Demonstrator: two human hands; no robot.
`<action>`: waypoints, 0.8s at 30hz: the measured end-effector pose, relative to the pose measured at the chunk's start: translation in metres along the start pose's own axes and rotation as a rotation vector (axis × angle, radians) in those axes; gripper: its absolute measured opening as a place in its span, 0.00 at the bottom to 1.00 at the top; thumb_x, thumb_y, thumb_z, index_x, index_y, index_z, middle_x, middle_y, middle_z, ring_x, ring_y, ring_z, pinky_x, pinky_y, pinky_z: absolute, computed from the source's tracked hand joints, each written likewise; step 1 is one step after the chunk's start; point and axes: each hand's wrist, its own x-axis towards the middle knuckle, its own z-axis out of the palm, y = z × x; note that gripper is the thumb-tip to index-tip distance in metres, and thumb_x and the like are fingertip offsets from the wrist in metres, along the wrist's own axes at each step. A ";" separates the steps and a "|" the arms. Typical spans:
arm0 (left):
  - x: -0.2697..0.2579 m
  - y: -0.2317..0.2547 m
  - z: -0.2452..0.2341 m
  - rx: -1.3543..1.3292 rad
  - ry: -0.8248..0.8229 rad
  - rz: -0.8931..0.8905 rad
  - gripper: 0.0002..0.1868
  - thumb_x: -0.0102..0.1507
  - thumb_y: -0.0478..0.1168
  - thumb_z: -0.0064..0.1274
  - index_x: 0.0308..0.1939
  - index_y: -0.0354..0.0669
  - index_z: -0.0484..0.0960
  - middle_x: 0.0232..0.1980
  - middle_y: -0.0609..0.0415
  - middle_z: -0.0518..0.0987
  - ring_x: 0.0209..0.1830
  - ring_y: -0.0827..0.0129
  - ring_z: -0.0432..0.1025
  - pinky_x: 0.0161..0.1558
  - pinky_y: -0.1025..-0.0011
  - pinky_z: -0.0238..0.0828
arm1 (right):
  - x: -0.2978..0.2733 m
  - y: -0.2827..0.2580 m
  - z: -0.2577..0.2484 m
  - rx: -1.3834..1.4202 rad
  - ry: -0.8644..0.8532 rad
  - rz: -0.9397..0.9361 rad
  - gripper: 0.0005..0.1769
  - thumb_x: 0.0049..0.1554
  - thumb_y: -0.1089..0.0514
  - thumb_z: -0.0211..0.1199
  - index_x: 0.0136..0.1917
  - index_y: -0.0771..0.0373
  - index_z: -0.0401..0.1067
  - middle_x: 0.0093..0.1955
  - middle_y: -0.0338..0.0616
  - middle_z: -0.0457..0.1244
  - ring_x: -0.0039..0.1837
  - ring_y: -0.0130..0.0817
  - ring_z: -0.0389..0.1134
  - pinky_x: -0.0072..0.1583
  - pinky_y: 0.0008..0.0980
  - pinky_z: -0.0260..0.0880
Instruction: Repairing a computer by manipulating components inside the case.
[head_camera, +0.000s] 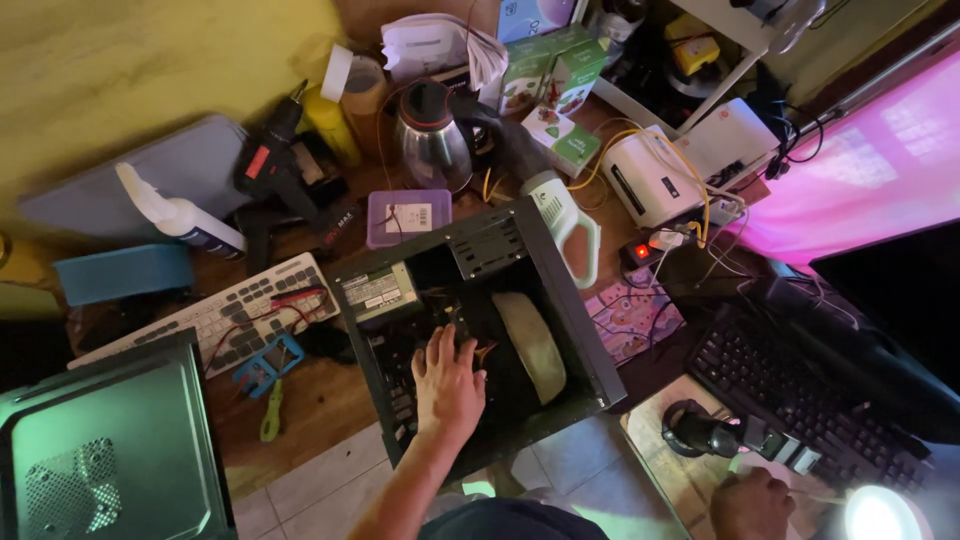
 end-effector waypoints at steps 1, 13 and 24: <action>-0.001 0.000 0.001 -0.006 0.016 0.011 0.30 0.57 0.45 0.61 0.63 0.44 0.75 0.74 0.42 0.60 0.75 0.49 0.53 0.70 0.45 0.48 | 0.000 -0.003 -0.008 0.021 -0.016 0.024 0.28 0.61 0.45 0.55 0.64 0.69 0.71 0.63 0.66 0.64 0.68 0.64 0.63 0.68 0.55 0.63; 0.001 0.013 -0.004 0.006 -0.040 0.002 0.30 0.58 0.44 0.61 0.64 0.43 0.74 0.73 0.43 0.60 0.75 0.49 0.52 0.69 0.43 0.47 | -0.006 -0.013 -0.031 0.044 -0.067 0.035 0.27 0.61 0.45 0.54 0.63 0.67 0.73 0.64 0.68 0.64 0.68 0.63 0.63 0.69 0.55 0.63; -0.005 0.010 -0.003 -0.011 -0.027 0.011 0.30 0.57 0.43 0.61 0.64 0.44 0.74 0.74 0.44 0.59 0.76 0.49 0.51 0.70 0.43 0.48 | -0.005 -0.005 -0.017 -0.046 -0.088 -0.039 0.26 0.62 0.44 0.54 0.60 0.67 0.74 0.59 0.62 0.67 0.65 0.57 0.66 0.69 0.53 0.64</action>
